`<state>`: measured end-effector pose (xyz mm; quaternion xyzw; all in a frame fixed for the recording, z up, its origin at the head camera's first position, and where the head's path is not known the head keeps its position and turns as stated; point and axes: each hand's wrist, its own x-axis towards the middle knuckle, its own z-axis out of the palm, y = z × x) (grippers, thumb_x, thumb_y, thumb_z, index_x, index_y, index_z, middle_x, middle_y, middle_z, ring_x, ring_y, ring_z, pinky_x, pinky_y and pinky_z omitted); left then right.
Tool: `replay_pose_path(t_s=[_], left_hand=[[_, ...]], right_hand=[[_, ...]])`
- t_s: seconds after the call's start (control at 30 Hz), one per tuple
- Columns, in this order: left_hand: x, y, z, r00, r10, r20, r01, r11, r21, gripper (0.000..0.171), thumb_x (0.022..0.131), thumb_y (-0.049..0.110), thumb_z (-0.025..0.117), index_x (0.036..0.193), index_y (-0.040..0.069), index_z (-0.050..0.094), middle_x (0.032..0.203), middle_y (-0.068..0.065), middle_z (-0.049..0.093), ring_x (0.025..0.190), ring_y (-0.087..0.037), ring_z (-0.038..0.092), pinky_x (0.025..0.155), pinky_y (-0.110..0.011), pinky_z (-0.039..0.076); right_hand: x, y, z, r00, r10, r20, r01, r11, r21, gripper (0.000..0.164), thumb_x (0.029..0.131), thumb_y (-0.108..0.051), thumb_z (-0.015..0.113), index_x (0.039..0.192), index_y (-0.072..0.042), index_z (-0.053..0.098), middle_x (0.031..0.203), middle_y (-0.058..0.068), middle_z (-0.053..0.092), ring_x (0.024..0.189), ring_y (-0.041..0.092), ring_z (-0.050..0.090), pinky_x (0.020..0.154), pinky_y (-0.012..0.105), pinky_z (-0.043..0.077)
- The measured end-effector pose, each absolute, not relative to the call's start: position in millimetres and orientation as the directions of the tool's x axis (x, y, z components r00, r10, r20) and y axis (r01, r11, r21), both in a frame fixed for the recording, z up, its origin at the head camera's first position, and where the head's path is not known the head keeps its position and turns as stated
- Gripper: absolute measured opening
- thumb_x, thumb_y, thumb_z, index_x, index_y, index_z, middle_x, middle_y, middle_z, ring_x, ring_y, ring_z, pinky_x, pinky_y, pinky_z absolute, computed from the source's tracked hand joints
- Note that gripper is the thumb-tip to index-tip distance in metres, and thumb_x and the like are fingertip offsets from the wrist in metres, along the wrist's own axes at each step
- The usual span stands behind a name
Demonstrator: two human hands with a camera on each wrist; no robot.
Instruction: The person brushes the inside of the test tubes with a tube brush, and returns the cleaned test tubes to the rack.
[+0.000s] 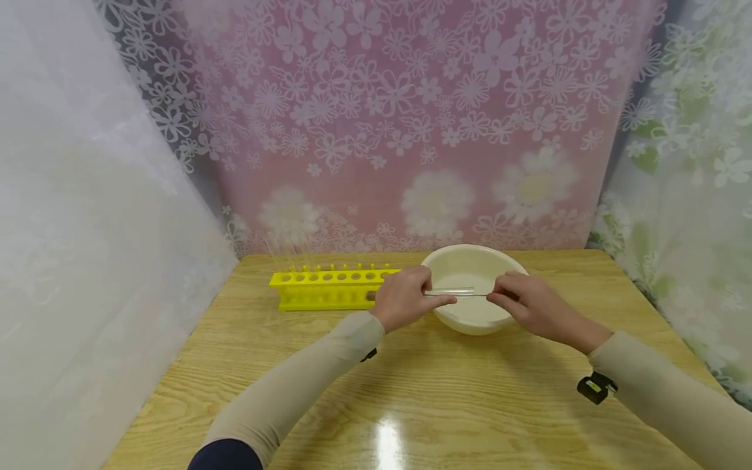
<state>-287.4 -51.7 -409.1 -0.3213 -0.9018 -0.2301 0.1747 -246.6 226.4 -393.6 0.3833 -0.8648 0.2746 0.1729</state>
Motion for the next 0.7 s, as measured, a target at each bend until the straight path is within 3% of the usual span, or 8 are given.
replay_pose_path(t_s=[0.07,0.13,0.27,0.37,0.43,0.53,0.6,0.7], left_hand=[[-287.0,-51.4,-409.1,-0.715,0.506,0.482,0.671,0.692,0.268,0.051,0.083,0.067,0.069,0.075,0.022,0.047,0.066,0.008,0.047,0.048,-0.008,0.039,0.044,-0.021,0.03],[-286.4,-50.8,-408.8,-0.697,0.516,0.498,0.683,0.69,0.242,0.051,0.083,0.067,0.07,0.075,0.022,0.046,0.066,0.008,0.047,0.048,-0.007,0.038,0.044,-0.021,0.03],[-284.9,-50.1,-408.3,-0.671,0.532,0.516,0.7,0.685,0.204,0.051,0.083,0.066,0.071,0.074,0.023,0.046,0.065,0.01,0.046,0.047,-0.006,0.037,0.042,-0.02,0.029],[-285.5,-49.9,-409.2,-0.662,0.538,0.522,0.703,0.687,0.183,0.051,0.083,0.067,0.07,0.074,0.023,0.046,0.065,0.011,0.046,0.046,-0.006,0.037,0.041,-0.02,0.029],[-286.6,-50.2,-410.1,-0.663,0.538,0.52,0.7,0.692,0.177,0.051,0.083,0.067,0.07,0.074,0.023,0.046,0.065,0.011,0.047,0.046,-0.006,0.037,0.042,-0.02,0.029],[-288.8,-51.1,-411.8,-0.687,0.527,0.5,0.684,0.702,0.199,0.051,0.084,0.068,0.068,0.075,0.022,0.046,0.066,0.01,0.047,0.046,-0.007,0.038,0.043,-0.02,0.03],[-289.6,-52.3,-413.0,-0.711,0.516,0.478,0.667,0.709,0.227,0.051,0.084,0.069,0.067,0.075,0.022,0.047,0.067,0.01,0.048,0.047,-0.007,0.039,0.043,-0.02,0.031],[-291.2,-55.0,-413.0,-0.733,0.503,0.457,0.65,0.716,0.255,0.052,0.084,0.069,0.067,0.075,0.022,0.047,0.068,0.008,0.049,0.047,-0.009,0.04,0.043,-0.021,0.031]], right_hand=[[-245.5,225.8,-390.7,-0.786,-0.499,0.364,-0.61,0.529,-0.591,0.024,0.105,-0.023,0.056,0.083,-0.011,0.058,0.064,-0.008,0.041,0.051,0.007,0.032,0.051,0.026,0.035],[-245.1,224.1,-387.4,-0.872,-0.448,0.198,-0.411,0.448,-0.794,0.03,0.106,-0.022,0.053,0.082,-0.005,0.054,0.064,-0.004,0.038,0.051,0.012,0.029,0.051,0.032,0.032],[-246.2,220.1,-381.6,-0.908,-0.411,-0.081,-0.019,0.232,-0.973,0.037,0.108,-0.026,0.049,0.077,-0.007,0.045,0.064,-0.002,0.034,0.053,0.017,0.024,0.058,0.041,0.022],[-246.7,217.6,-380.9,-0.903,-0.392,-0.177,0.121,0.162,-0.979,0.037,0.107,-0.026,0.05,0.074,-0.011,0.043,0.062,-0.003,0.031,0.053,0.016,0.022,0.062,0.043,0.019],[-247.3,217.0,-382.5,-0.92,-0.361,-0.155,0.077,0.219,-0.973,0.038,0.107,-0.028,0.051,0.076,-0.007,0.047,0.061,-0.002,0.033,0.053,0.016,0.025,0.059,0.041,0.022],[-248.6,218.0,-386.8,-0.941,-0.339,0.012,-0.163,0.42,-0.893,0.036,0.106,-0.032,0.054,0.085,-0.003,0.059,0.064,0.002,0.043,0.053,0.015,0.032,0.054,0.036,0.031],[-249.1,219.3,-390.2,-0.914,-0.367,0.174,-0.368,0.566,-0.738,0.028,0.104,-0.03,0.058,0.092,-0.006,0.066,0.069,0.002,0.054,0.055,0.013,0.04,0.054,0.031,0.039],[-250.5,219.7,-392.9,-0.783,-0.483,0.392,-0.619,0.663,-0.421,0.007,0.099,-0.017,0.067,0.099,-0.012,0.071,0.08,-0.002,0.063,0.062,0.007,0.048,0.058,0.027,0.043]])
